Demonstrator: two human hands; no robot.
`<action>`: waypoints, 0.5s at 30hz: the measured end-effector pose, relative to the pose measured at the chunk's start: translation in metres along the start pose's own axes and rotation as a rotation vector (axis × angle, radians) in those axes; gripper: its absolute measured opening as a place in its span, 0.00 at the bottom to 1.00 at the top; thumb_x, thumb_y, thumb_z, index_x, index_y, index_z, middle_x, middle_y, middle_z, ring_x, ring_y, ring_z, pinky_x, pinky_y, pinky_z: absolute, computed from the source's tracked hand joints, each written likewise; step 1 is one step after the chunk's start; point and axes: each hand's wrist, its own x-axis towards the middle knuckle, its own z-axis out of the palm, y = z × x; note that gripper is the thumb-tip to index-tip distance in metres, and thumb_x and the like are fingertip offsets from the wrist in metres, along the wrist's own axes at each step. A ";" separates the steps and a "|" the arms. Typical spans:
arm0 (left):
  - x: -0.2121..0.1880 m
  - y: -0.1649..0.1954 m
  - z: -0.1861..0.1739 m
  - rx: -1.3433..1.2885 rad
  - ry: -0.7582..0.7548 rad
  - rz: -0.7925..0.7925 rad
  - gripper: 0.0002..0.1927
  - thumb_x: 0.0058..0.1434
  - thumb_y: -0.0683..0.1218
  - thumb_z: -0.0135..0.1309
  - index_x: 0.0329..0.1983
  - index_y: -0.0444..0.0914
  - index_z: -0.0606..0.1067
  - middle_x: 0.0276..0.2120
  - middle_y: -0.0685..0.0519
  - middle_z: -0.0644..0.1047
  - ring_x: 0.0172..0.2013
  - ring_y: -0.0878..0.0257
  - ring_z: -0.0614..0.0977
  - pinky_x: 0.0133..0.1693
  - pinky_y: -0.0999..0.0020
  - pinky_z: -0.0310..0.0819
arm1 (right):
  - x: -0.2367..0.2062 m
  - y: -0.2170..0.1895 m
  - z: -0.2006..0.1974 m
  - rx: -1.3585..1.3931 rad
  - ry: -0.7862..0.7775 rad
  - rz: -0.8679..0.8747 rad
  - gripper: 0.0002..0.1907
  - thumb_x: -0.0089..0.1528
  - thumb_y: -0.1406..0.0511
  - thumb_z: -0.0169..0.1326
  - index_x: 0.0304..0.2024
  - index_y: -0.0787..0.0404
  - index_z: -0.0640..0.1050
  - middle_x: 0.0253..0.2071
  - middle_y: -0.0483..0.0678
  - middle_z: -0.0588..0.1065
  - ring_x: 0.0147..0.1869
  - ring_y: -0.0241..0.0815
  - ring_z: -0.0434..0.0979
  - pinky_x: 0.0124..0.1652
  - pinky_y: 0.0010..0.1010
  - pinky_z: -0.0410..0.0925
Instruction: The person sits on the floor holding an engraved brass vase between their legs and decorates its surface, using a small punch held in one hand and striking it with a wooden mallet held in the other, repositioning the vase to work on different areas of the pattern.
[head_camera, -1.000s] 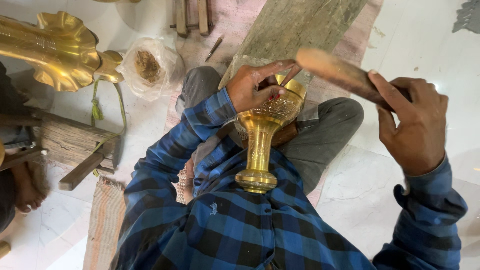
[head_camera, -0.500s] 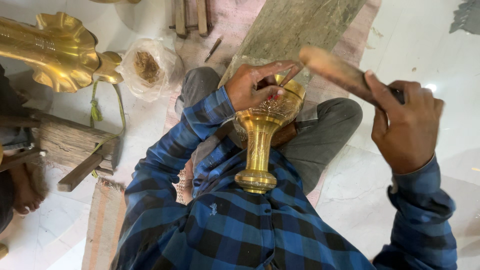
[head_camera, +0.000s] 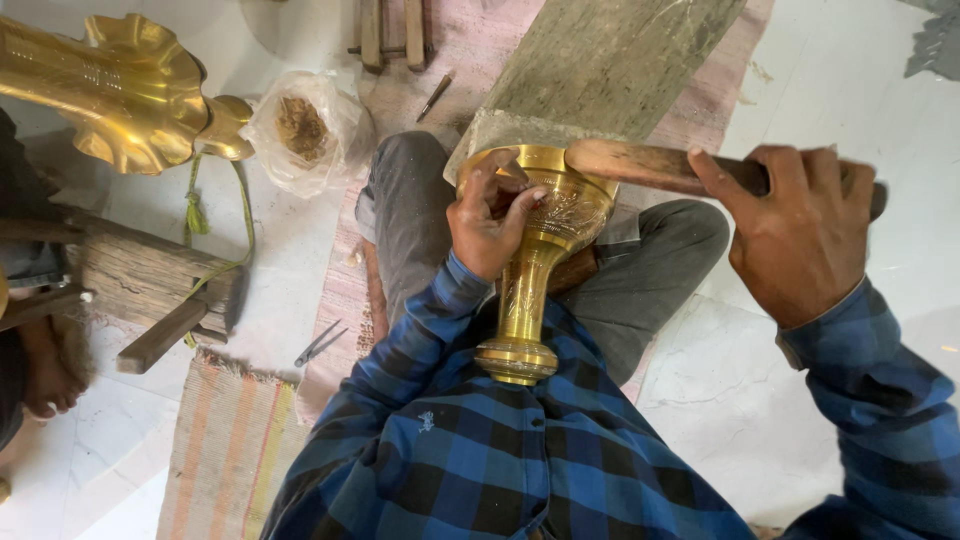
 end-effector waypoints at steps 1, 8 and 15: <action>0.000 0.002 0.001 0.002 0.009 -0.019 0.29 0.64 0.35 0.65 0.65 0.34 0.68 0.37 0.47 0.83 0.40 0.63 0.88 0.45 0.68 0.87 | 0.006 0.001 -0.005 0.011 0.028 -0.009 0.26 0.68 0.70 0.56 0.67 0.43 0.81 0.46 0.48 0.76 0.47 0.45 0.70 0.50 0.40 0.61; 0.001 0.008 -0.001 -0.009 0.026 0.022 0.30 0.63 0.33 0.61 0.67 0.32 0.64 0.49 0.40 0.79 0.43 0.58 0.87 0.45 0.66 0.88 | 0.044 0.020 -0.047 -0.388 0.105 -0.233 0.21 0.74 0.63 0.57 0.70 0.41 0.80 0.47 0.45 0.74 0.49 0.42 0.71 0.55 0.39 0.61; -0.002 -0.002 0.002 -0.050 0.011 0.001 0.33 0.66 0.33 0.62 0.71 0.31 0.62 0.41 0.45 0.83 0.41 0.61 0.88 0.45 0.67 0.88 | 0.083 0.024 -0.085 0.061 0.062 -0.309 0.29 0.66 0.71 0.59 0.70 0.52 0.76 0.48 0.52 0.74 0.50 0.47 0.71 0.50 0.41 0.68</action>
